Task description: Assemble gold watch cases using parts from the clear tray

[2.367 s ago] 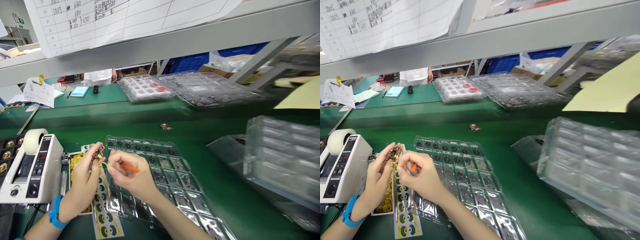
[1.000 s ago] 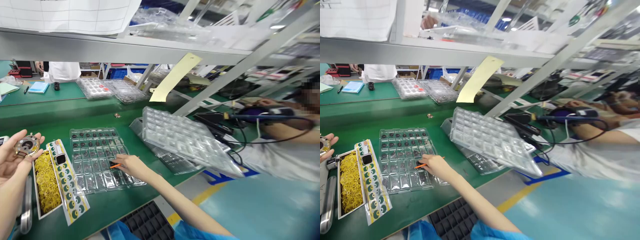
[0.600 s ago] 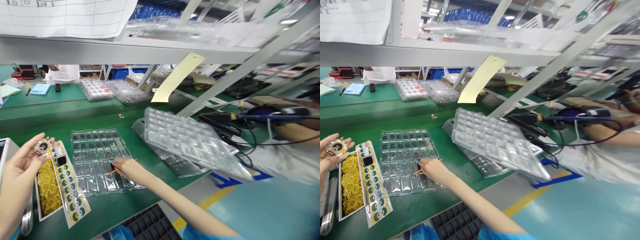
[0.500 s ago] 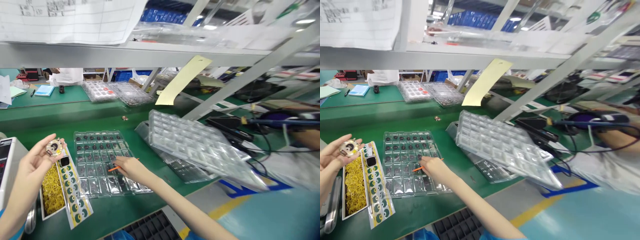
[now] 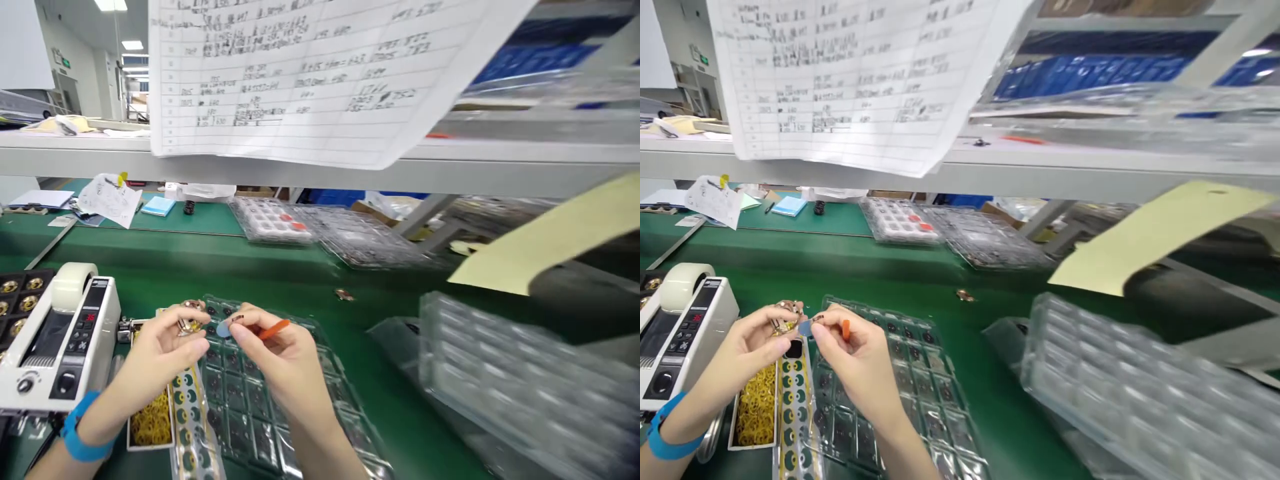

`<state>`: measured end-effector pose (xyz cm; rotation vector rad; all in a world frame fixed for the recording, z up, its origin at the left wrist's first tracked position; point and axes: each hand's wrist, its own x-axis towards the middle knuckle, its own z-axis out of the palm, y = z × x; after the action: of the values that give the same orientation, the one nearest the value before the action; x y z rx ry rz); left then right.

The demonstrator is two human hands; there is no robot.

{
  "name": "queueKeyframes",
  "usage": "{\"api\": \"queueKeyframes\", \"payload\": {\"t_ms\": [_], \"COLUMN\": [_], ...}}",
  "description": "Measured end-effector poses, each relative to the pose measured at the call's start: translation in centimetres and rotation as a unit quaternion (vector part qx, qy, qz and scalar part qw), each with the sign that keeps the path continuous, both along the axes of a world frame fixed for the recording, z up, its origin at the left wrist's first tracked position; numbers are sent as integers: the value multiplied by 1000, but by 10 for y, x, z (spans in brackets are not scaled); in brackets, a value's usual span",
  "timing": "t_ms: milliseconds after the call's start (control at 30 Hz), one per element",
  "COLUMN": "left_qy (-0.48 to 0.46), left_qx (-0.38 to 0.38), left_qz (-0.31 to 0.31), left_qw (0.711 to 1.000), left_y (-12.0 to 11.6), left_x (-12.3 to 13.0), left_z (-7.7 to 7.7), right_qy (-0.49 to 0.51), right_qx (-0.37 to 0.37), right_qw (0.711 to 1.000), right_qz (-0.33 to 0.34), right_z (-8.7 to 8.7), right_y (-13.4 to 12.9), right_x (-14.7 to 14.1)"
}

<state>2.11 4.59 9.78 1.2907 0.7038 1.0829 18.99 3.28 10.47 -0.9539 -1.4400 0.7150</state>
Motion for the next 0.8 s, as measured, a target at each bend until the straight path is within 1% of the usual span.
{"api": "queueKeyframes", "payload": {"t_ms": [100,233,367,467,633,733,800], "left_qy": [22,101,164,188,160,97,56], "left_qx": [21,53,86,102,90,54,17], "left_qz": [30,87,97,94,80,65,46], "left_qw": [999,990,978,972,980,992,997], "left_y": [-3,-5,-7,-8,-8,-5,-3], "left_x": [3,4,2,2,3,4,3], "left_z": [2,6,10,11,8,5,4], "right_qy": [-14,-39,-65,-75,-57,-28,5], "right_qx": [-19,-24,-36,-48,-43,-37,-52], "right_qw": [1000,999,996,993,994,998,998], "right_qz": [17,22,55,73,89,53,27], "right_z": [-4,-9,-6,-5,-7,-8,-9], "right_y": [2,2,2,2,0,3,7], "right_x": [-10,-11,-1,4,3,5,8]}}
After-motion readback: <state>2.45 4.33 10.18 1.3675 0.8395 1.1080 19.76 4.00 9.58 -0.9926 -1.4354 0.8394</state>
